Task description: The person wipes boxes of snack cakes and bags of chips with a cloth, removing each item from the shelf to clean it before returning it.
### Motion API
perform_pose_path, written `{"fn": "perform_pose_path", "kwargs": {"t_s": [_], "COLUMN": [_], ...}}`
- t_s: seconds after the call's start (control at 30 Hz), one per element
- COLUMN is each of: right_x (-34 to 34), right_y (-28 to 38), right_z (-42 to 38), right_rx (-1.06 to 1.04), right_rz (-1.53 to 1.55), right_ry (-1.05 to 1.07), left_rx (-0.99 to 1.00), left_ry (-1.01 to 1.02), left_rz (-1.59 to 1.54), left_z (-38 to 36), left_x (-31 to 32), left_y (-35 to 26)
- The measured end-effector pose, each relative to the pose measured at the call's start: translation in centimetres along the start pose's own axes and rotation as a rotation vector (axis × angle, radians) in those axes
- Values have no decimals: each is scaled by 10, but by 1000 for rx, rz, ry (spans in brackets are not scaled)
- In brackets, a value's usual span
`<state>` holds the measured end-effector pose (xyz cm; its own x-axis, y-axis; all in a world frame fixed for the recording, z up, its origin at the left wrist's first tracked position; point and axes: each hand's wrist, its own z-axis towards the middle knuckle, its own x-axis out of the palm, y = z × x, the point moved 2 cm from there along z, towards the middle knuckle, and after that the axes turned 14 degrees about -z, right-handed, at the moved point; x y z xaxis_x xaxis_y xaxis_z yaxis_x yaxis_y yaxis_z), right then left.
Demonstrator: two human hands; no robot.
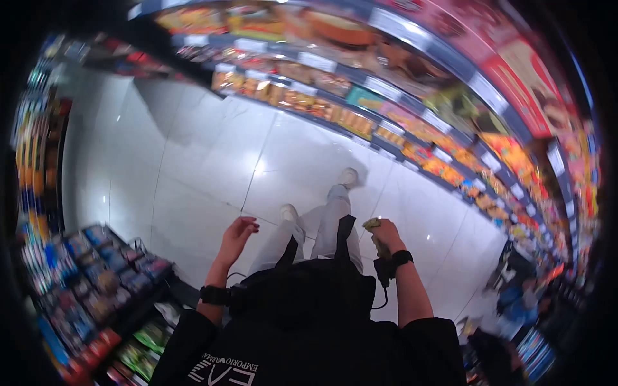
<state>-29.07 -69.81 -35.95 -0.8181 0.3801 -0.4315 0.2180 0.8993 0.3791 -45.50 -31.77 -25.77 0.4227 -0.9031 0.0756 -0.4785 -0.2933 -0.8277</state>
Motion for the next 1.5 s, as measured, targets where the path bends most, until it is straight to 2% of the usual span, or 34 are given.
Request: {"fn": "perform_pose_path", "kwargs": {"t_s": [0.03, 0.07, 0.1, 0.13, 0.17, 0.2, 0.27, 0.33, 0.37, 0.4, 0.43, 0.47, 0.53, 0.6, 0.67, 0.73, 0.77, 0.8, 0.87, 0.93, 0.97, 1.03, 1.07, 1.1, 1.13, 1.17, 1.23, 1.27, 1.4, 1.5], "right_x": [15, 50, 65, 93, 105, 112, 133, 156, 164, 169, 175, 182, 180, 177, 173, 164, 160, 156, 148, 140, 136, 136, 136, 135, 134, 133, 128, 121, 79, 37], "right_y": [21, 3, 39, 40, 74, 115, 192, 247, 273, 298, 315, 322, 328, 335, 333, 331, 336, 330, 342, 344, 341, 340, 352, 351, 346, 342, 342, 340, 326, 297], "right_z": [5, 39, 35, 55, 53, 43, 20, 10, -3, -20, -29, -25, -7, -5, 15, 29, 25, 51, 28, 49, 65, 69, 28, 27, 28, 27, 17, 18, 37, 50], "right_rx": [-17, -115, -180, -277, -467, -531, -688, -858, -917, -852, -777, -818, -915, -830, -791, -785, -780, -831, -766, -853, -848, -977, -879, -929, -1010, -993, -960, -936, -880, -820], "right_rz": [-140, -168, -424, -479, -864, -1017, -1235, -1085, -1140, -1118, -1096, -1142, -1187, -1281, -1355, -1396, -1455, -1511, -1541, -1690, -1704, -1857, -1803, -1735, -1737, -1767, -1817, -1780, -1646, -1506], "right_ry": [58, 157, 190, 229, 79, 130, 225, 272, 317, 373, 416, 436, 486, 536, 628, 664, 691, 726, 773, 782, 783, 694, 688, 761, 734, 750, 778, 739, 649, 521], "left_rx": [-61, -114, -236, -364, -358, -365, -426, -585, -334, -337, -310, -269, -434, -552, -174, -235, -293, -301, -537, -516, -516, -438, -353, -499, -452, -390, -531, -555, -476, -404], "left_ry": [-60, -131, -302, -471, -749, -1028, -1545, -1644, -1663, -1727, -1737, -1735, -1644, -1405, -1036, -1122, -1153, -1217, -1193, -1310, -1263, -1076, -1009, -1012, -1240, -1215, -1124, -1084, -930, -807], "left_rz": [-57, -115, -166, -235, -282, -328, 226, -149, -830, -882, -1015, -1144, -1220, -1433, -639, -822, -971, -773, -412, -1164, -1438, -1588, -1527, -1313, -1059, -970, -1196, -1210, -957, -764], "left_z": [-34, -68, -107, -152, -201, -257, -373, -476, -477, -471, -462, -443, -385, -316, -246, -228, -227, -240, -232, -239, -244, -238, -232, -222, -194, -195, -191, -197, -222, -245], "left_x": [-26, -53, -87, -117, -146, -166, -159, -138, -90, -48, -16, 10, 77, 131, 188, 224, 226, 226, 246, 248, 241, 238, 243, 242, 267, 264, 266, 262, 208, 157], "left_y": [22, 50, 80, 118, 165, 214, 278, 440, 380, 355, 338, 333, 335, 293, 308, 290, 256, 221, 232, 215, 194, 166, 155, 149, 201, 197, 225, 231, 225, 195]}}
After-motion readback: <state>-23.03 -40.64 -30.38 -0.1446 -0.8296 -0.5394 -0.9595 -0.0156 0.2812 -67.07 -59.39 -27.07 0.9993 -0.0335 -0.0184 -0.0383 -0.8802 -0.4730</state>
